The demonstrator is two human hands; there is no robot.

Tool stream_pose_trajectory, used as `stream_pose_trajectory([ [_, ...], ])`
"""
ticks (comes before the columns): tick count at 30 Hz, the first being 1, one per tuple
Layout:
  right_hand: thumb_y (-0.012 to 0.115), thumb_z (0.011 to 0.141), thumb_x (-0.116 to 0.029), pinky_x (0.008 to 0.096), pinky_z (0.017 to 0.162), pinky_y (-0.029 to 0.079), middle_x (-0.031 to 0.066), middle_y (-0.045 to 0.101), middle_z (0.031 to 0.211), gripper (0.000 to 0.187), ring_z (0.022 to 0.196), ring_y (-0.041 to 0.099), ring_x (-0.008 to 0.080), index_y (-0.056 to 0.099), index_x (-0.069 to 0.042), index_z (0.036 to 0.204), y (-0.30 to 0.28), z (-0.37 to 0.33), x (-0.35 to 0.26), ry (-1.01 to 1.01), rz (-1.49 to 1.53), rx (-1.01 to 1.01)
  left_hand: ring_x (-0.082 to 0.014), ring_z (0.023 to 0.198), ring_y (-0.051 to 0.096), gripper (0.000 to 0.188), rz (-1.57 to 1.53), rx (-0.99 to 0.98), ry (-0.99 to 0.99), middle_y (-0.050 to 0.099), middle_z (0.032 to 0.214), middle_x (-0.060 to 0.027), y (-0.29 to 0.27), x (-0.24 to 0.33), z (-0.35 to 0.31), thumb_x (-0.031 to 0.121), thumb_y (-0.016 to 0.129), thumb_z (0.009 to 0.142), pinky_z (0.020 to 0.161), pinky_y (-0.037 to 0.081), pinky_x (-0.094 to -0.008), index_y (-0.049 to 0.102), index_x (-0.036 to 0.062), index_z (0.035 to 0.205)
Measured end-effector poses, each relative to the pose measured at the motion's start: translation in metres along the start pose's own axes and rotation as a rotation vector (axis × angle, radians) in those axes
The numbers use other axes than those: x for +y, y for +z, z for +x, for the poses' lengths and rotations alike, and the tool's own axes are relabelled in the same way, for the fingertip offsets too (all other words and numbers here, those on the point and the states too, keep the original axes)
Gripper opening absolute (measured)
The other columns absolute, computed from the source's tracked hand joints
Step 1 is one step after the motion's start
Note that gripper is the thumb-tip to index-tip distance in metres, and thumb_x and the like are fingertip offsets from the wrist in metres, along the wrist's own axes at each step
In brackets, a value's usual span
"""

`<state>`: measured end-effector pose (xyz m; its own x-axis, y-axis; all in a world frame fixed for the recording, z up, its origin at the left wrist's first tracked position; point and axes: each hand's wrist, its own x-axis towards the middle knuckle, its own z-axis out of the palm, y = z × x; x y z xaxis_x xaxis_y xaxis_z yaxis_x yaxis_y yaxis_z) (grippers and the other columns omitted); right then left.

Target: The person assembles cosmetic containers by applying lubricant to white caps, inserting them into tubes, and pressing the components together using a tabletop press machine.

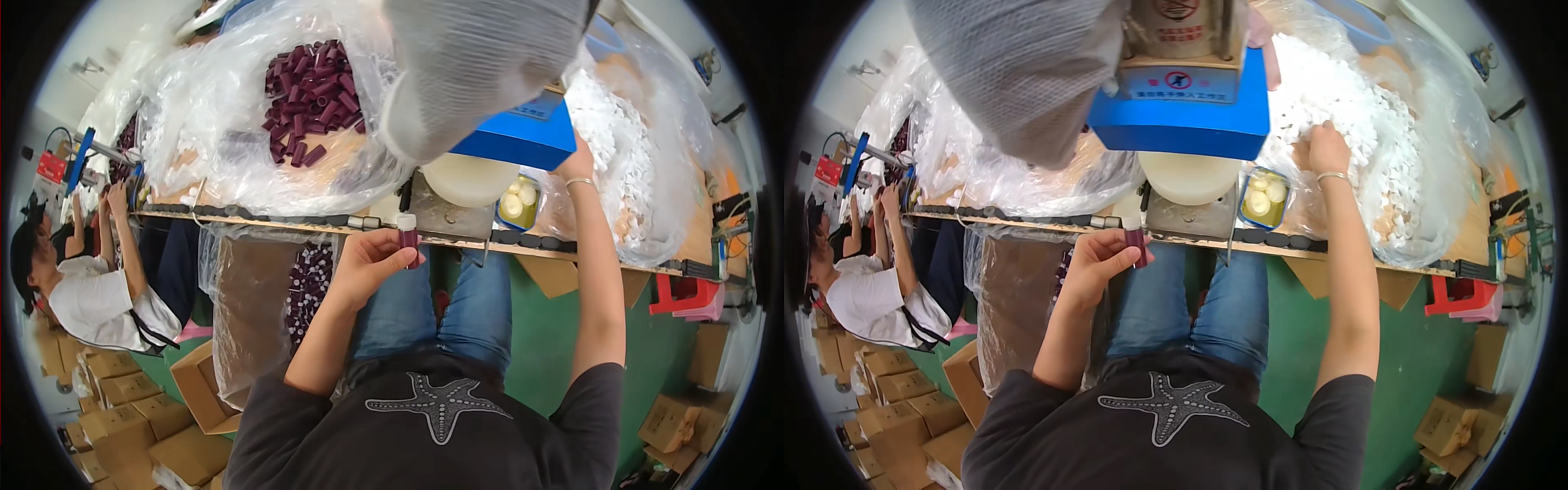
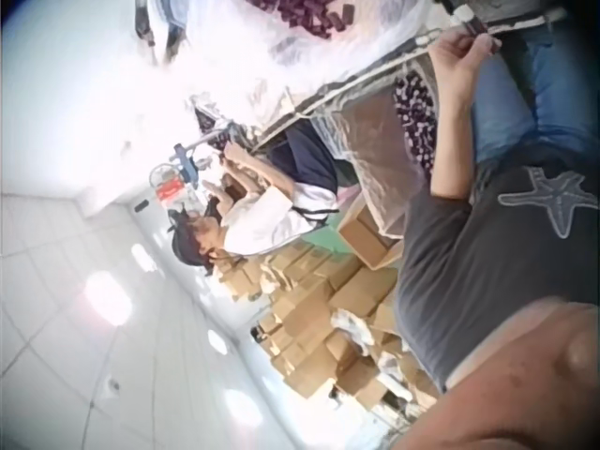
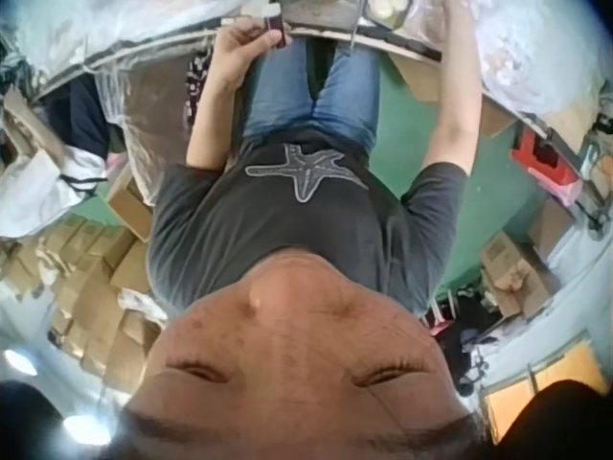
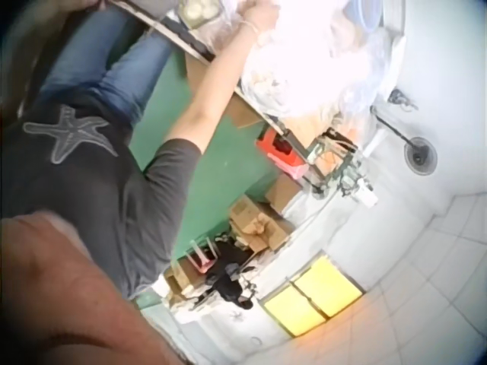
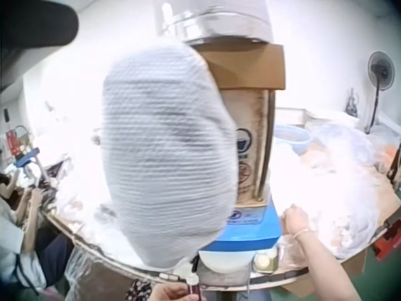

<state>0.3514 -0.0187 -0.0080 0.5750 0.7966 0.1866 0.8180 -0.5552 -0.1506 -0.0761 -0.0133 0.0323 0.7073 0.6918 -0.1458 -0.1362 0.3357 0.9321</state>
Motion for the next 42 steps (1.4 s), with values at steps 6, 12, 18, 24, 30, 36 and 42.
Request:
stream_pose_trajectory([
  [6,0.056,0.084,-0.014,0.0466,0.082,0.051,0.0143,0.057,0.109,0.019,0.101,0.059,0.0357,0.063,-0.007,0.100,-0.001,-0.007,-0.005,-0.038,-0.027,-0.051,-0.0140,0.087,0.064,0.025,0.112,0.066,-0.043,0.070,0.093,-0.0103,-0.029,0.008,-0.031,0.006,0.065,0.089,0.082,0.049,-0.0272,0.063,-0.0053,0.111],
  [12,0.059,0.085,-0.010,0.0454,0.079,0.050,0.0144,0.058,0.106,0.013,0.094,0.060,0.0353,0.060,-0.004,0.096,0.009,0.001,0.027,-0.204,0.131,0.099,-0.0154,0.094,0.063,0.033,0.132,0.124,0.009,0.069,0.099,-0.0125,-0.051,0.015,-0.050,0.011,0.064,0.089,0.087,0.046,-0.0279,0.059,-0.0048,0.119],
  [18,0.063,0.089,-0.009,0.0304,0.063,0.046,0.0110,0.066,0.093,0.020,0.068,0.055,0.0200,0.063,-0.007,0.109,-0.039,-0.047,-0.017,-0.312,0.413,0.590,-0.0154,0.101,0.061,0.029,0.097,0.166,0.068,0.067,0.104,-0.0106,-0.061,0.020,-0.054,-0.001,0.056,0.091,0.090,0.047,-0.0286,0.057,-0.0047,0.120],
  [24,0.052,0.098,-0.007,0.0206,0.059,0.044,0.0138,0.067,0.106,0.016,0.068,0.052,0.0070,0.047,-0.004,0.112,-0.019,-0.123,0.045,-0.107,0.987,0.526,-0.0134,0.099,0.061,0.027,0.068,0.142,0.129,0.067,0.101,-0.0078,-0.062,0.017,-0.045,-0.003,0.056,0.089,0.090,0.046,-0.0276,0.059,-0.0025,0.116],
  [30,0.057,0.097,-0.017,0.0193,0.057,0.039,0.0151,0.065,0.110,0.026,0.065,0.044,0.0066,0.045,-0.003,0.116,0.003,-0.133,0.045,0.152,1.421,0.546,-0.0119,0.094,0.062,0.023,0.061,0.070,0.147,0.067,0.100,-0.0064,-0.052,-0.018,-0.039,-0.006,0.061,0.086,0.086,0.048,-0.0275,0.061,-0.0020,0.109],
  [36,0.059,0.096,-0.018,0.0181,0.055,0.037,0.0142,0.067,0.109,0.033,0.063,0.043,0.0062,0.042,-0.002,0.119,0.014,-0.136,0.043,0.200,1.374,0.571,-0.0167,0.074,0.054,0.040,-0.394,-0.261,0.421,0.063,0.080,-0.0086,-0.017,-0.007,-0.069,0.036,0.070,0.082,0.065,0.039,-0.0285,0.060,-0.0005,0.096],
  [42,0.058,0.096,-0.021,0.0198,0.055,0.034,0.0108,0.066,0.106,0.030,0.062,0.039,0.0070,0.044,-0.001,0.114,0.009,-0.136,0.046,0.199,1.275,0.563,-0.0210,0.082,0.056,0.013,-0.410,-0.943,1.265,0.063,0.079,-0.0084,-0.012,0.134,-0.119,0.017,0.054,0.095,0.078,0.053,-0.0358,0.057,0.0050,0.094],
])
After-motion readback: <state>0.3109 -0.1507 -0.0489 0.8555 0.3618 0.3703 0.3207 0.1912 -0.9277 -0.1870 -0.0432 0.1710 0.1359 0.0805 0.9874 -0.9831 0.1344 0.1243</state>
